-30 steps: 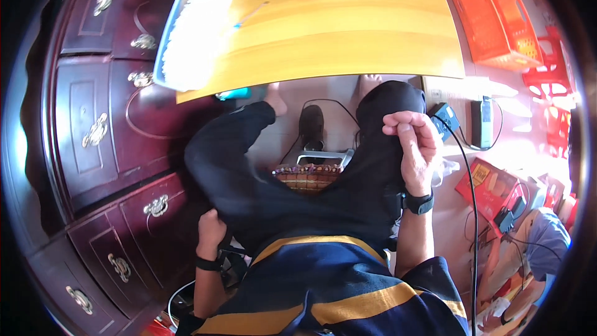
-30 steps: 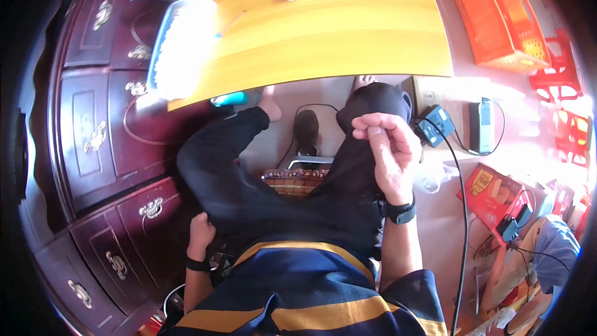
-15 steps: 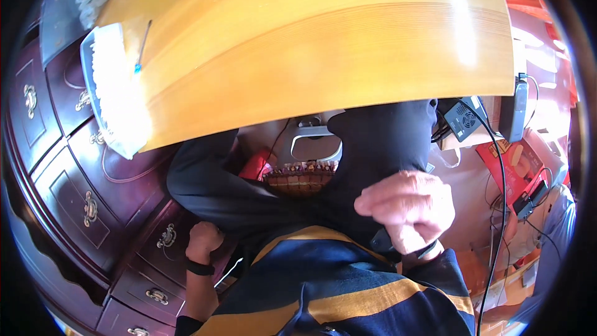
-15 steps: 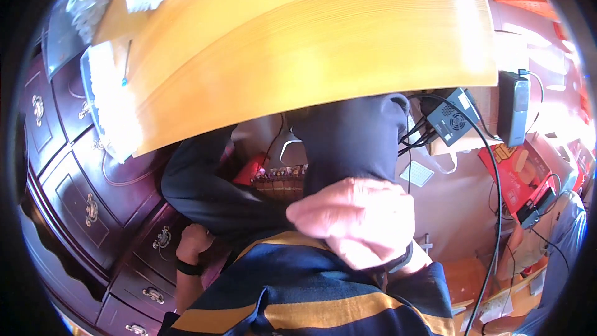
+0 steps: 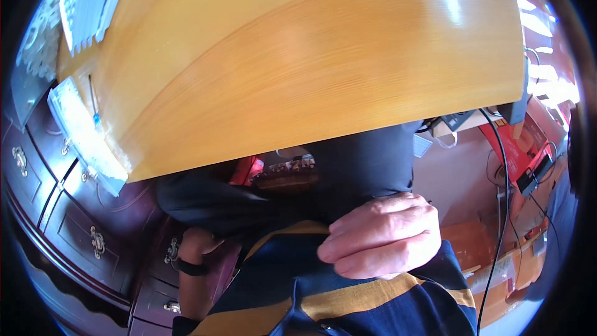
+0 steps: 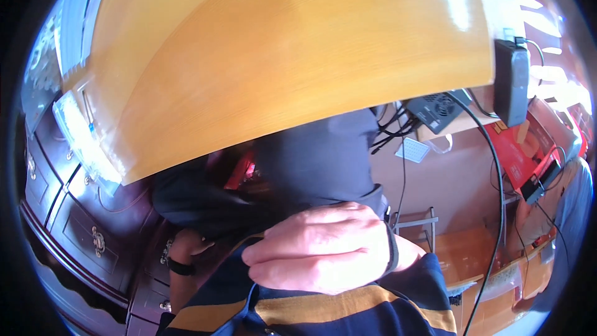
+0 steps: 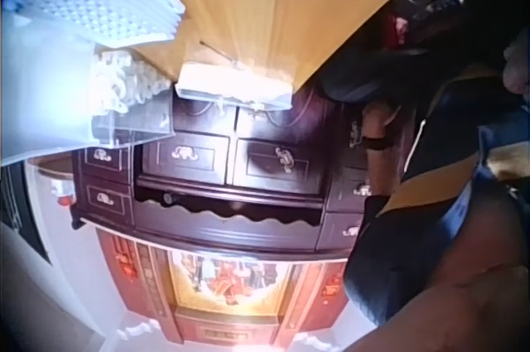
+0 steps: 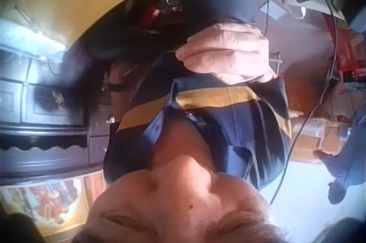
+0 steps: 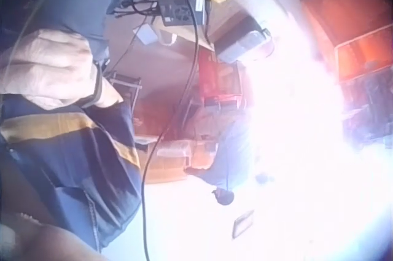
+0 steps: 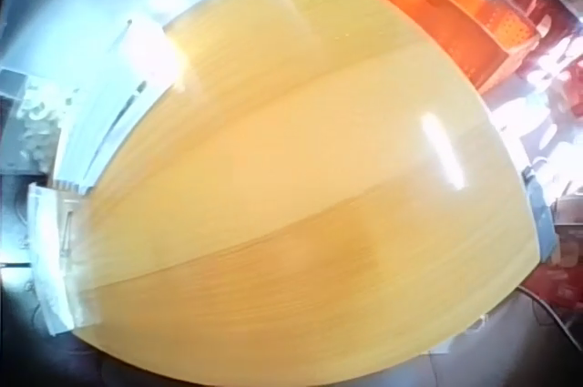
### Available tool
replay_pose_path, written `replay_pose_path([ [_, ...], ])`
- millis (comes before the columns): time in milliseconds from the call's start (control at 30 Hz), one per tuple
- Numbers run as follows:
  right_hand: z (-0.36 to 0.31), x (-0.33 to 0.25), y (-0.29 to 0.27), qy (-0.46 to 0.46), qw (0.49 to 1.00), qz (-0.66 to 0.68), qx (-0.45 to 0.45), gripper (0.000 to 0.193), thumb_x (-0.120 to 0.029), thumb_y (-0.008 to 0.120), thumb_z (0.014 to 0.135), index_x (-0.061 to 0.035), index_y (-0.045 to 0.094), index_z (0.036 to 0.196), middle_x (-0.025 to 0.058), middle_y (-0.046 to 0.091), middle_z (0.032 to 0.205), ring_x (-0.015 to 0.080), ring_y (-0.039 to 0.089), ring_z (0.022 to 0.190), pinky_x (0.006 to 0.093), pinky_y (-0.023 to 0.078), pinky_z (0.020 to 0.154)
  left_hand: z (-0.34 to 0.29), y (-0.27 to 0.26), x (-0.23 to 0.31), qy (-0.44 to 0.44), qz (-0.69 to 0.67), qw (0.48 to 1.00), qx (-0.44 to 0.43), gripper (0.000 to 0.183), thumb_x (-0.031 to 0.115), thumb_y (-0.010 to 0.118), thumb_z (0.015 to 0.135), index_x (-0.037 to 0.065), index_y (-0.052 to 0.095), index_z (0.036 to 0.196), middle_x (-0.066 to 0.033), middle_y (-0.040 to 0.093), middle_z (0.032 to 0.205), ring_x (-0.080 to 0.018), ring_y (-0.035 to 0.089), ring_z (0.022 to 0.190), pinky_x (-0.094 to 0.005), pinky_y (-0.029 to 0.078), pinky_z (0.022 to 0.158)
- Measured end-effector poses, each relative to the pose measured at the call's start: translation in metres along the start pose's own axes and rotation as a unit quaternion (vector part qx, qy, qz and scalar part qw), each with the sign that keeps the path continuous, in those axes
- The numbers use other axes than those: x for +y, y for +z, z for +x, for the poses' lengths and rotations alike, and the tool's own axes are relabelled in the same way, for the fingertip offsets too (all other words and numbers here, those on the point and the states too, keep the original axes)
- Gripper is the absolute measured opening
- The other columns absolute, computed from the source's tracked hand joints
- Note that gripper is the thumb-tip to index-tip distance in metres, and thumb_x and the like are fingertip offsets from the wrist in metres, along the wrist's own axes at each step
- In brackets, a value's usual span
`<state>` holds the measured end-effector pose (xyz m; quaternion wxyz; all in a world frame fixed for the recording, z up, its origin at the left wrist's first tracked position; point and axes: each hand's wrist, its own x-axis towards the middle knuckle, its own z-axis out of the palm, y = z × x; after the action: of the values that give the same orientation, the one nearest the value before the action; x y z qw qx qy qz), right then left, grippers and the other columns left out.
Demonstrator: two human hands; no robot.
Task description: Assembling small white plastic components by inserting parts and applying a substance from a blue tube tool.
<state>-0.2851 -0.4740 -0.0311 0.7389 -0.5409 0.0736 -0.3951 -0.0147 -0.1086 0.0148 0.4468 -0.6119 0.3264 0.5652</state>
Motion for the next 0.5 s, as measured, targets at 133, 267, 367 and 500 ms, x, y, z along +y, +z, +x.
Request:
replay_pose_path([
  [133, 0.004, -0.003, 0.002, 0.033, 0.999, 0.004, -0.012, 0.013, 0.0, 0.059, 0.087, 0.0063, 0.069, 0.094, 0.0232, 0.069, 0.094, 0.0285, 0.069, 0.079, 0.0345, 0.058, 0.073, 0.002, 0.014, -0.019, 0.073, -0.005, 0.996, 0.049, 0.05, 0.056, 0.066, 0.08, 0.014, 0.073, 0.106, -0.0151, 0.069, 0.109, -0.0357, 0.065, 0.1, -0.042, 0.052, 0.089],
  [267, 0.001, 0.01, 0.024, 0.012, 0.997, -0.077, -0.006, 0.021, -0.001, 0.052, 0.09, 0.0016, 0.067, 0.105, 0.0152, 0.066, 0.108, 0.0259, 0.067, 0.088, 0.0311, 0.054, 0.076, 0.004, 0.021, -0.022, 0.062, -0.017, 0.997, 0.047, 0.049, 0.056, 0.063, 0.082, 0.015, 0.072, 0.108, -0.0112, 0.069, 0.113, -0.0332, 0.063, 0.108, -0.0418, 0.049, 0.094],
  [367, 0.001, 0.016, 0.041, 0.044, 0.993, -0.107, -0.027, 0.02, -0.01, 0.056, 0.09, -0.0034, 0.06, 0.108, 0.0118, 0.062, 0.103, 0.0265, 0.063, 0.087, 0.0347, 0.053, 0.075, 0.01, 0.002, -0.012, 0.052, 0.011, 0.999, -0.01, 0.05, 0.055, 0.064, 0.082, 0.014, 0.072, 0.108, -0.0119, 0.07, 0.111, -0.0327, 0.064, 0.106, -0.0413, 0.05, 0.092],
  [500, 0.006, 0.026, 0.057, 0.009, 0.989, -0.147, -0.028, 0.018, -0.013, 0.057, 0.084, -0.0027, 0.055, 0.098, 0.01, 0.054, 0.085, 0.0281, 0.058, 0.077, 0.0375, 0.05, 0.068, 0.013, 0.011, -0.021, 0.155, -0.011, 0.983, 0.101, 0.04, 0.044, 0.065, 0.085, 0.01, 0.07, 0.105, -0.0154, 0.07, 0.104, -0.0336, 0.066, 0.098, -0.0436, 0.052, 0.085],
])
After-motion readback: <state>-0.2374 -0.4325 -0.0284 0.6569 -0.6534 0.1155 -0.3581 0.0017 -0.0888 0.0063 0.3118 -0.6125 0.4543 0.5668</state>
